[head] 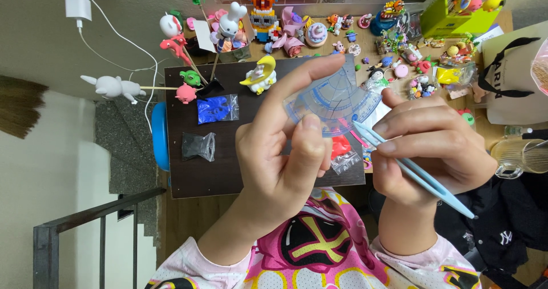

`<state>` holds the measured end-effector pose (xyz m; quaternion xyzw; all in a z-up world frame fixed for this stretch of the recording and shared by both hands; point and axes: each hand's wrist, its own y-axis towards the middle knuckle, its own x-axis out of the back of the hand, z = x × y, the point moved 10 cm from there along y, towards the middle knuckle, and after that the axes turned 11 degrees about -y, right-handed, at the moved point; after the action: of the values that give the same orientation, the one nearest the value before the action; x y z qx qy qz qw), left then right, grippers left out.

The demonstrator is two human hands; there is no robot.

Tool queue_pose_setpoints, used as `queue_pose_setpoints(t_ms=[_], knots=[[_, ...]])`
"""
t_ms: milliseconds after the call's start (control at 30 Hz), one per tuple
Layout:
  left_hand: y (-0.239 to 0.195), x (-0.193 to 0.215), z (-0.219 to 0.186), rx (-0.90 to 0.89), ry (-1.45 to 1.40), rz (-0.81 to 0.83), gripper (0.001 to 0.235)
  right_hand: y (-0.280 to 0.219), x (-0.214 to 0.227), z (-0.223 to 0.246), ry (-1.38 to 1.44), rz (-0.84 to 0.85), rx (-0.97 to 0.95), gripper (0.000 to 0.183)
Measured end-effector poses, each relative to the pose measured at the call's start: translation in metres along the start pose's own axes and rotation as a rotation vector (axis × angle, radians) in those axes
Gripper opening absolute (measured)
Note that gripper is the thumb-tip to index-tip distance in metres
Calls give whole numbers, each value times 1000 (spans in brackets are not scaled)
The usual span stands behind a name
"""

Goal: The person uses tweezers to attach small white clay pieces to a white clay bunny figure, then uses a protractor to cut and shape a small red clay piece, and finally attaches the red piece to the bunny's face. The person handles the bunny figure, white clay pieces, red clay, and a protractor.

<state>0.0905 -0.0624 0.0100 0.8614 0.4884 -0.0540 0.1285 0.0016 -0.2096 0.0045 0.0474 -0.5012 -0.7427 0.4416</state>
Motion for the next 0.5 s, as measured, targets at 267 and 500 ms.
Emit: queue_pose_setpoints(t_ms=[267, 500], knots=[[-2, -4, 0, -14, -22, 21, 50, 0, 4, -1, -28, -30, -30, 13], [-4, -6, 0, -3, 20, 43, 47, -5, 13, -15, 162, -139, -38, 11]])
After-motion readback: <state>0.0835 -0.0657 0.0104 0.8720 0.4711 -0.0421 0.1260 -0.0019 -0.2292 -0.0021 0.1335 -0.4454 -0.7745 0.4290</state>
